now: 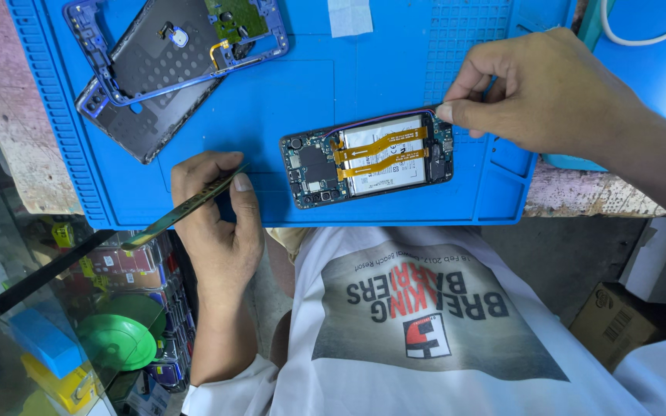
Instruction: The person assembles a mobile phone by placing internal circuit boards and battery into the chassis, connecting ribbon cables using tweezers, and tightening small screws with a screwdriver.
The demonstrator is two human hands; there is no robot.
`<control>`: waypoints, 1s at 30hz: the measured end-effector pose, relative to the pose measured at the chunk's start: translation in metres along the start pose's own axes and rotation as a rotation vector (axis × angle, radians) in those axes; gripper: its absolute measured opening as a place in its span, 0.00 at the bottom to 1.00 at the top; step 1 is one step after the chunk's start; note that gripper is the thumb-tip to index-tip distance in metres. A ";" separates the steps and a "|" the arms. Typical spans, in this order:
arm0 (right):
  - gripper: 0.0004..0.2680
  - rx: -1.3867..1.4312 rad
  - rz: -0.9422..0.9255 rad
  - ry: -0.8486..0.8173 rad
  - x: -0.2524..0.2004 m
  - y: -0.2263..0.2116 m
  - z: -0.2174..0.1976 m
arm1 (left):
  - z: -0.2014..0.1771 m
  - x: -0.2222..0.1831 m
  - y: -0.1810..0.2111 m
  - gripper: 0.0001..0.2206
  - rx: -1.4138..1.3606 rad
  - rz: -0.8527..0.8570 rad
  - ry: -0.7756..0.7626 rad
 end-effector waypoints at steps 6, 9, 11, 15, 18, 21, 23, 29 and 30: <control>0.08 -0.038 0.002 0.000 -0.003 -0.006 0.000 | -0.004 0.004 0.009 0.11 0.059 -0.015 -0.037; 0.08 -0.022 0.011 -0.014 -0.002 -0.003 0.000 | -0.004 0.004 0.009 0.16 0.085 -0.106 -0.032; 0.08 0.069 -0.056 -0.016 0.000 0.000 0.000 | -0.003 0.005 0.007 0.18 -0.041 -0.121 0.002; 0.08 -0.004 -0.073 0.017 -0.002 0.005 0.003 | 0.001 0.000 0.002 0.18 -0.113 -0.132 0.045; 0.09 -0.048 -0.067 0.031 -0.001 0.008 0.004 | -0.001 -0.001 0.001 0.10 -0.011 -0.101 0.035; 0.09 -0.046 -0.023 0.014 -0.002 0.006 0.002 | -0.003 -0.002 0.004 0.06 0.050 -0.011 0.037; 0.08 0.054 -0.034 0.001 -0.002 0.001 0.001 | -0.004 -0.002 0.004 0.06 0.000 -0.003 0.045; 0.07 -0.399 -0.389 0.173 0.001 -0.047 0.001 | 0.002 0.004 0.005 0.07 -0.247 0.076 0.052; 0.07 -0.427 -0.468 0.140 0.010 -0.054 0.005 | 0.005 0.006 0.006 0.07 -0.292 0.114 0.046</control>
Point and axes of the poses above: each hand's wrist, its own x-axis towards the middle knuckle, its own z-axis out of the palm, y = z × x, the point moved 3 cm from there along x, towards the middle knuckle, and after that the axes turned 15 degrees about -y, right-handed, at the moved point
